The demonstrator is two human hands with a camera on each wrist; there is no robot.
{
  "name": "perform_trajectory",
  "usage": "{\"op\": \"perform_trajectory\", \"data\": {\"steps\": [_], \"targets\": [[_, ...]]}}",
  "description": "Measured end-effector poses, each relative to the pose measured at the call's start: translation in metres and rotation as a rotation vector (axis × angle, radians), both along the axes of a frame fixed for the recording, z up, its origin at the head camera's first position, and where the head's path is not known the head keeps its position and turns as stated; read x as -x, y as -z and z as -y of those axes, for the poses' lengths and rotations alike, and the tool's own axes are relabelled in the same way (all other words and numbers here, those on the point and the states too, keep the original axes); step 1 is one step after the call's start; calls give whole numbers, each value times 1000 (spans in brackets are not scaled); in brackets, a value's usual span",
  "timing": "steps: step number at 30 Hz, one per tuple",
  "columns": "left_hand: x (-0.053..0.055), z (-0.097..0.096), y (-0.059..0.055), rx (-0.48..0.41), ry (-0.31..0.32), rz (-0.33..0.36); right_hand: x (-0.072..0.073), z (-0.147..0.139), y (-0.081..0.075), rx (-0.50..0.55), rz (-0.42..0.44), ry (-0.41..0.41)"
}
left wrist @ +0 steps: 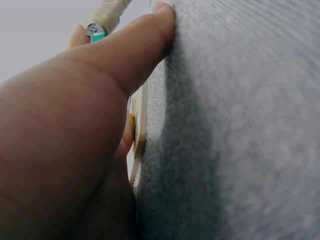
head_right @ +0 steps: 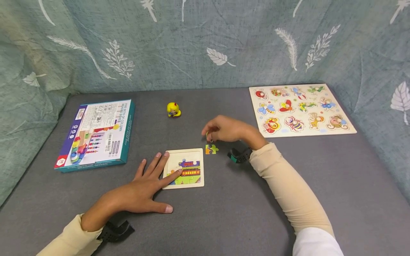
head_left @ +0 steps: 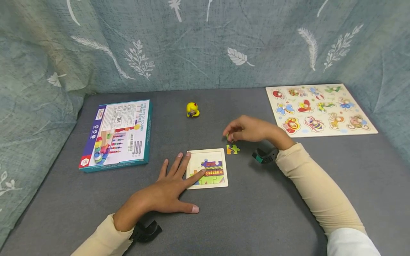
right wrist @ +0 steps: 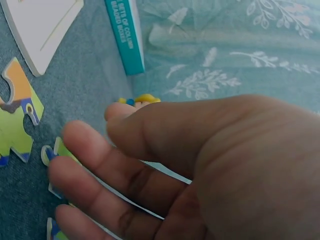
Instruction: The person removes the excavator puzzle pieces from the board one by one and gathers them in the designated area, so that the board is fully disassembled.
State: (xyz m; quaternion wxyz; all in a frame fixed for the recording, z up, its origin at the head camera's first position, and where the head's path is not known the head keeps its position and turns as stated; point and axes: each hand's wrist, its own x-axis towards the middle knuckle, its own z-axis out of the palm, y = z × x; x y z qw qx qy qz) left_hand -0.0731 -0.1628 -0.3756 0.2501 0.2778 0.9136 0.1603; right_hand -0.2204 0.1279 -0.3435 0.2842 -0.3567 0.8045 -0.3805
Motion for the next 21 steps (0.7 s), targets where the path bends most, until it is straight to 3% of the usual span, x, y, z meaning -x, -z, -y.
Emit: {"op": "perform_trajectory", "data": {"steps": [11, 21], "targets": [[-6, -14, -1, -80, -45, -60, -7, 17, 4, 45, -52, 60], [-7, -23, -1, -25, -30, -55, -22, 30, 12, 52, -115, 63]]}}
